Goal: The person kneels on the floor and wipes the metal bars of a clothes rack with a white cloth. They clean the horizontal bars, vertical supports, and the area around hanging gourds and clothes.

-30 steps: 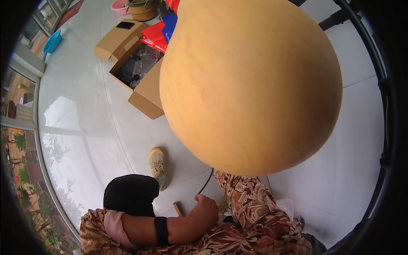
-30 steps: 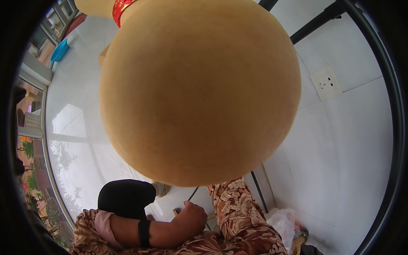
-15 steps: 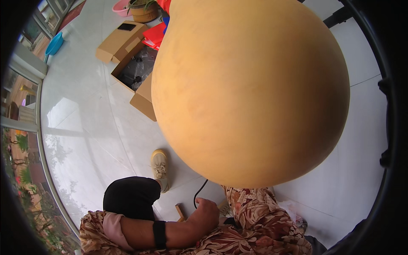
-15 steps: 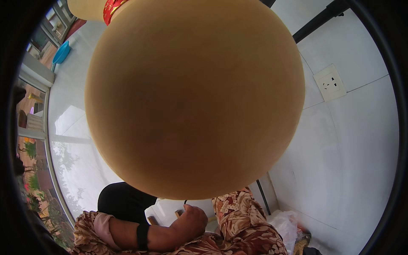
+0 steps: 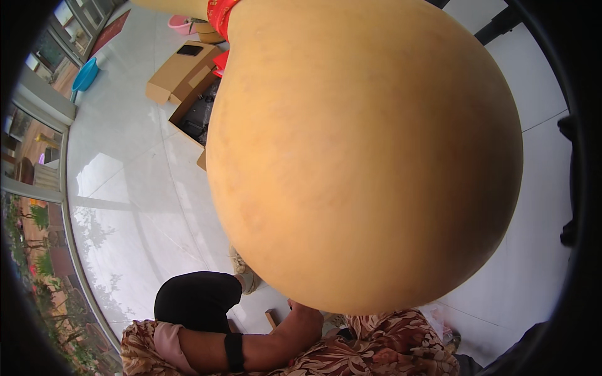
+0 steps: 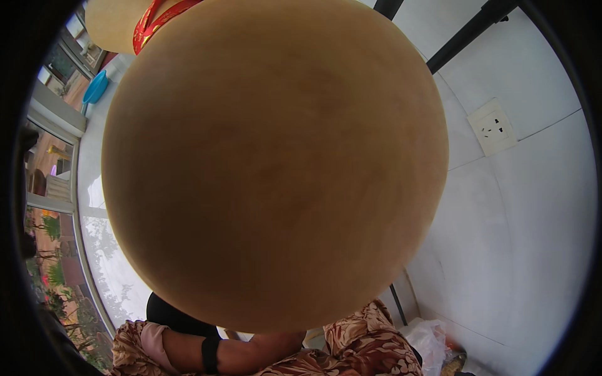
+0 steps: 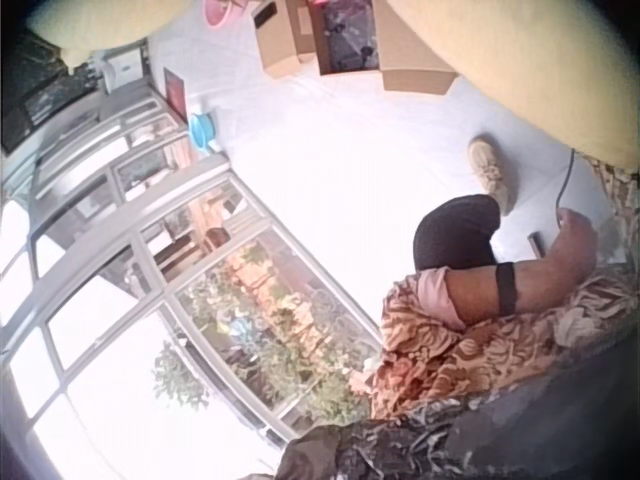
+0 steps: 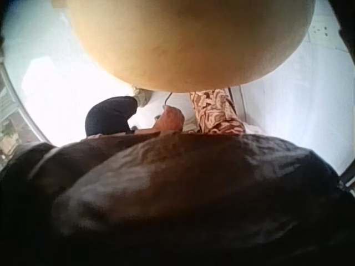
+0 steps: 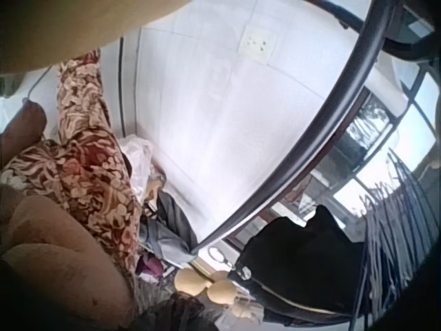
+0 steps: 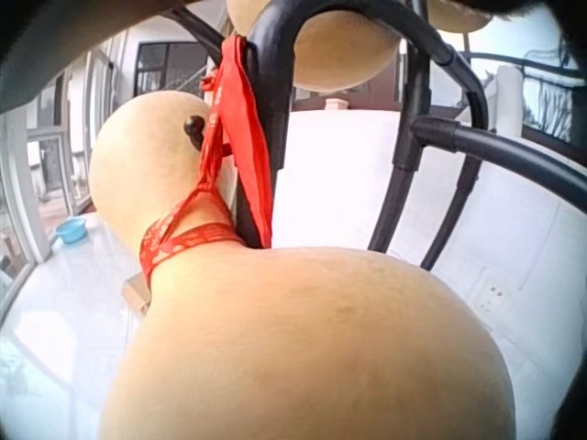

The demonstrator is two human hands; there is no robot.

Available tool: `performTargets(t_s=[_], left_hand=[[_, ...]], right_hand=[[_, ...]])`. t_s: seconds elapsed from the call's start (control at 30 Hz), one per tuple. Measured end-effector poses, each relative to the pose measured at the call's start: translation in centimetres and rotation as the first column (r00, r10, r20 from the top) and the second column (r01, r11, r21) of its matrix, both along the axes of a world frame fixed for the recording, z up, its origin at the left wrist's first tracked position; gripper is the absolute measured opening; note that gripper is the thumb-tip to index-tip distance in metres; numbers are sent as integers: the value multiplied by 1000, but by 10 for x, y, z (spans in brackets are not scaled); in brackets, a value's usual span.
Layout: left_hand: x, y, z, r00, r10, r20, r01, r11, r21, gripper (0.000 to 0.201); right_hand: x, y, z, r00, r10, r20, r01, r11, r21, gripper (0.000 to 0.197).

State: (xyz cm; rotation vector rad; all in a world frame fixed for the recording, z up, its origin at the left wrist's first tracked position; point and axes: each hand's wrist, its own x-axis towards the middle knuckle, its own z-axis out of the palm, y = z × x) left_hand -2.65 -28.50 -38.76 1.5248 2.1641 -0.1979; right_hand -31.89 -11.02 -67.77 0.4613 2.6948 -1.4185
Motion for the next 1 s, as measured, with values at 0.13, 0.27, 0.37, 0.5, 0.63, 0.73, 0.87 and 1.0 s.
performTargets(t_s=[0.13,0.27,0.37,0.5,0.63,0.73,0.87,1.0], left_hand=[[-2,0,2,998,-30,-50,32,999,40,34],[-7,6,7,999,-38,-2,38,999,-2,33],[-8,11,12,999,-47,16,47,998,-27,33],[-7,18,20,997,-59,51,61,997,-40,32],[-8,21,27,991,-75,107,81,996,-47,32],[-9,19,31,985,-79,152,88,995,-53,31],[-7,15,33,994,-77,77,76,997,22,30],[-2,14,31,984,-86,159,79,996,50,30]], right_hand=[[6,4,-17,1000,-7,9,7,1000,13,50],[10,5,-19,1000,-12,12,12,1000,25,50],[17,8,-20,1000,-14,12,14,999,34,50],[34,12,-26,1000,-16,23,14,999,52,50],[67,16,-33,999,-18,46,15,997,77,50],[95,18,-32,998,-14,55,8,995,96,50],[128,16,-18,998,-9,65,1,993,119,50],[169,14,-12,995,-6,100,-4,994,108,51]])
